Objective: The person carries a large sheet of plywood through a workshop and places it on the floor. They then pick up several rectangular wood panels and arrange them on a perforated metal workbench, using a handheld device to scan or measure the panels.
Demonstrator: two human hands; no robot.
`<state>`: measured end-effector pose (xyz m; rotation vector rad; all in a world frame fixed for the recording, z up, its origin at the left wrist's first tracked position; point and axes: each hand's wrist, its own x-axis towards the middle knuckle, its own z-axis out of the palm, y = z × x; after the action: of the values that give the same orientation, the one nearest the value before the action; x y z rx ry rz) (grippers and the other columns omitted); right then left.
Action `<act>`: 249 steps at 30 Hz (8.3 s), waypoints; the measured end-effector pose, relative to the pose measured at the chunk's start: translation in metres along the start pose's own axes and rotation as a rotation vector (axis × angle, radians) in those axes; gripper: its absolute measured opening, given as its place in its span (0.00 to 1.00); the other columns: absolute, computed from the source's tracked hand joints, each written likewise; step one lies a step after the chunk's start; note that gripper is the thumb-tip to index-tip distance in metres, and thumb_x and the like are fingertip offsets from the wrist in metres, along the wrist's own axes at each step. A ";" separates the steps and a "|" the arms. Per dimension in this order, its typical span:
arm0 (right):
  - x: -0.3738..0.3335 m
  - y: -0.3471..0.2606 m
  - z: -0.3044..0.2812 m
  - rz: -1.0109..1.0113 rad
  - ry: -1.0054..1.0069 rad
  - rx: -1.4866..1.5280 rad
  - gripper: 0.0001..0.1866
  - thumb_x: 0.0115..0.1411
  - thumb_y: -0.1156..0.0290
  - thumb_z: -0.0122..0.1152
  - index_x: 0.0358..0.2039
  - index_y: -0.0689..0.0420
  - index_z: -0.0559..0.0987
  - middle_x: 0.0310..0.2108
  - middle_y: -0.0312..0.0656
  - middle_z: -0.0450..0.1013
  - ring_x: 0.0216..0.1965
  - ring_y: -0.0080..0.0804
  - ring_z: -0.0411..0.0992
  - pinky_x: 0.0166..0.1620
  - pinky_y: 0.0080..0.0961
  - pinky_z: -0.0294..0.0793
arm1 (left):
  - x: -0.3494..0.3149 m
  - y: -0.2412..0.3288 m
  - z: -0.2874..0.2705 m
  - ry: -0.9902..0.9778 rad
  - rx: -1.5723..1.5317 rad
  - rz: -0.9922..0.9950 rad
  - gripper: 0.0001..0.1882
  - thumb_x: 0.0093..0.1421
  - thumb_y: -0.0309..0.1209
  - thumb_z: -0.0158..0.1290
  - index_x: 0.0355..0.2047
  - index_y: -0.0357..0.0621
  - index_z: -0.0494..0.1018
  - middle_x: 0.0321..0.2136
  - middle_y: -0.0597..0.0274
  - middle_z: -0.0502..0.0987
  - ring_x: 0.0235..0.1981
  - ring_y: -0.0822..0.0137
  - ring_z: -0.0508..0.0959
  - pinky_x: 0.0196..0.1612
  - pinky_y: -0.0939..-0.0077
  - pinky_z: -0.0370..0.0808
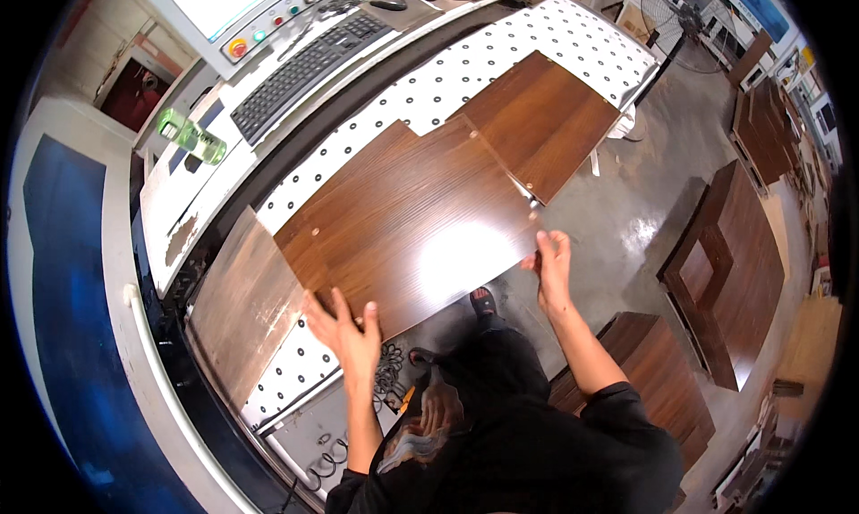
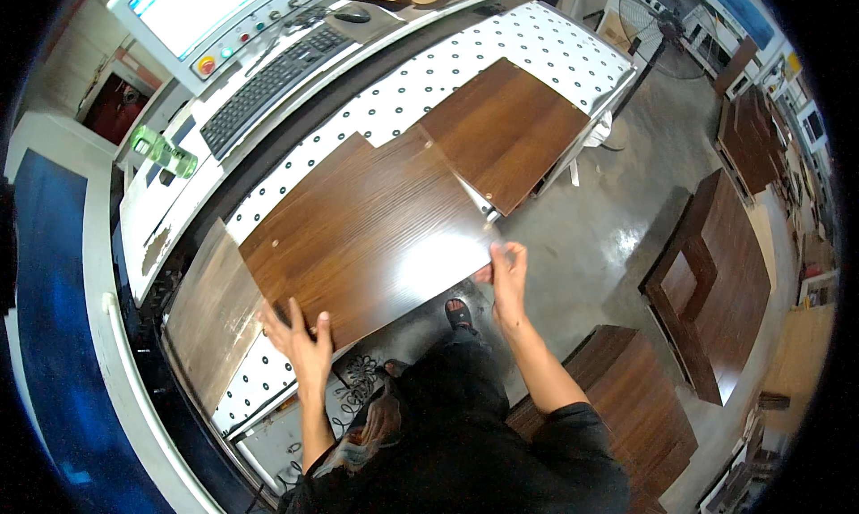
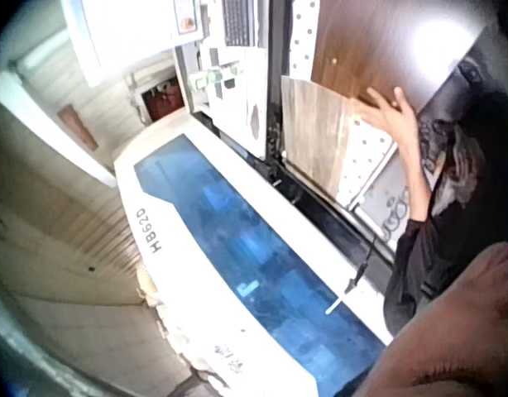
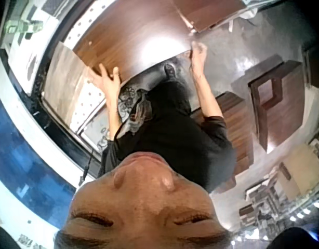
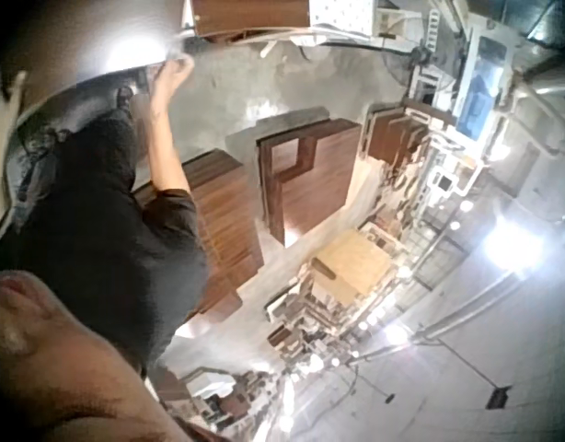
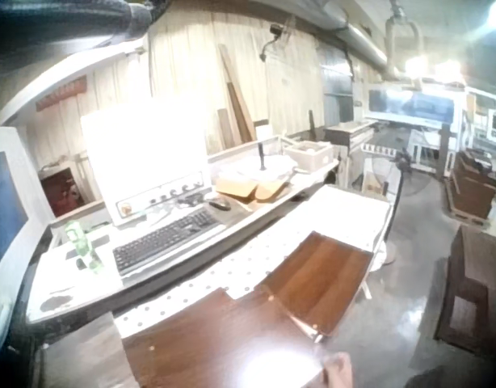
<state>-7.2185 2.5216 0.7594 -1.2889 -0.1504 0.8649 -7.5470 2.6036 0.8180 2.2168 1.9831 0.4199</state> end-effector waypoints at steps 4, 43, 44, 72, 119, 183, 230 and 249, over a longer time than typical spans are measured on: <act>0.035 -0.024 -0.006 -0.137 0.088 -0.055 0.29 0.66 0.61 0.61 0.62 0.53 0.60 0.40 0.37 0.74 0.35 0.22 0.72 0.36 0.23 0.72 | 0.012 0.083 0.024 -0.080 -0.060 0.191 0.40 0.65 0.55 0.50 0.64 0.32 0.65 0.73 0.36 0.37 0.73 0.37 0.35 0.70 0.36 0.35; 0.287 -0.047 -0.048 -0.558 0.733 -0.764 0.24 0.63 0.57 0.56 0.50 0.65 0.80 0.45 0.52 0.80 0.46 0.51 0.78 0.50 0.41 0.74 | -0.077 -0.177 -0.015 0.700 -0.263 -0.528 0.11 0.66 0.33 0.56 0.46 0.43 0.77 0.59 0.48 0.66 0.64 0.51 0.63 0.66 0.57 0.58; 0.291 -0.046 -0.054 -0.525 0.700 -0.712 0.27 0.62 0.53 0.57 0.49 0.65 0.80 0.46 0.53 0.80 0.47 0.52 0.78 0.52 0.42 0.73 | -0.073 -0.183 -0.016 0.706 -0.292 -0.572 0.11 0.64 0.33 0.57 0.46 0.44 0.77 0.59 0.46 0.66 0.64 0.49 0.63 0.65 0.57 0.59; 0.065 0.016 0.103 -1.002 -0.183 -1.549 0.30 0.67 0.53 0.54 0.63 0.57 0.70 0.59 0.57 0.68 0.61 0.55 0.65 0.63 0.47 0.62 | 0.015 -0.490 -0.043 0.080 -0.149 -0.572 0.56 0.48 0.69 0.59 0.72 0.57 0.55 0.71 0.29 0.40 0.74 0.38 0.37 0.73 0.49 0.39; -0.206 0.251 0.337 -0.963 -1.030 -1.071 0.24 0.56 0.68 0.65 0.54 0.58 0.77 0.62 0.63 0.59 0.66 0.64 0.55 0.67 0.61 0.52 | 0.040 -0.442 -0.006 0.230 -0.177 -1.017 0.67 0.51 0.75 0.51 0.71 0.30 0.43 0.68 0.18 0.34 0.70 0.23 0.32 0.66 0.25 0.27; -0.281 0.353 0.517 -0.983 -1.494 -0.968 0.45 0.59 0.53 0.63 0.64 0.78 0.59 0.69 0.64 0.53 0.72 0.55 0.48 0.72 0.55 0.39 | 0.017 -0.515 -0.003 0.408 -0.053 -1.014 0.53 0.58 0.71 0.47 0.71 0.43 0.53 0.69 0.22 0.41 0.72 0.32 0.35 0.72 0.48 0.37; -0.266 0.274 0.327 -1.240 -1.638 -0.919 0.29 0.60 0.60 0.57 0.58 0.63 0.71 0.65 0.62 0.59 0.68 0.58 0.55 0.69 0.51 0.51 | 0.024 -0.532 -0.001 0.415 -0.107 -0.962 0.58 0.56 0.74 0.44 0.70 0.36 0.54 0.63 0.36 0.65 0.66 0.39 0.63 0.68 0.59 0.56; -0.212 0.152 0.297 -0.890 -1.804 -0.584 0.21 0.58 0.69 0.60 0.53 0.57 0.76 0.50 0.49 0.74 0.55 0.45 0.70 0.60 0.41 0.65 | -0.103 -0.376 0.023 0.258 0.215 -0.693 0.29 0.73 0.44 0.38 0.70 0.49 0.57 0.72 0.43 0.50 0.71 0.37 0.49 0.70 0.38 0.44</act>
<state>-7.6000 2.6202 0.7949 -0.3874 -2.3058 0.9262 -7.9078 2.5495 0.6769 1.4573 2.8626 0.4206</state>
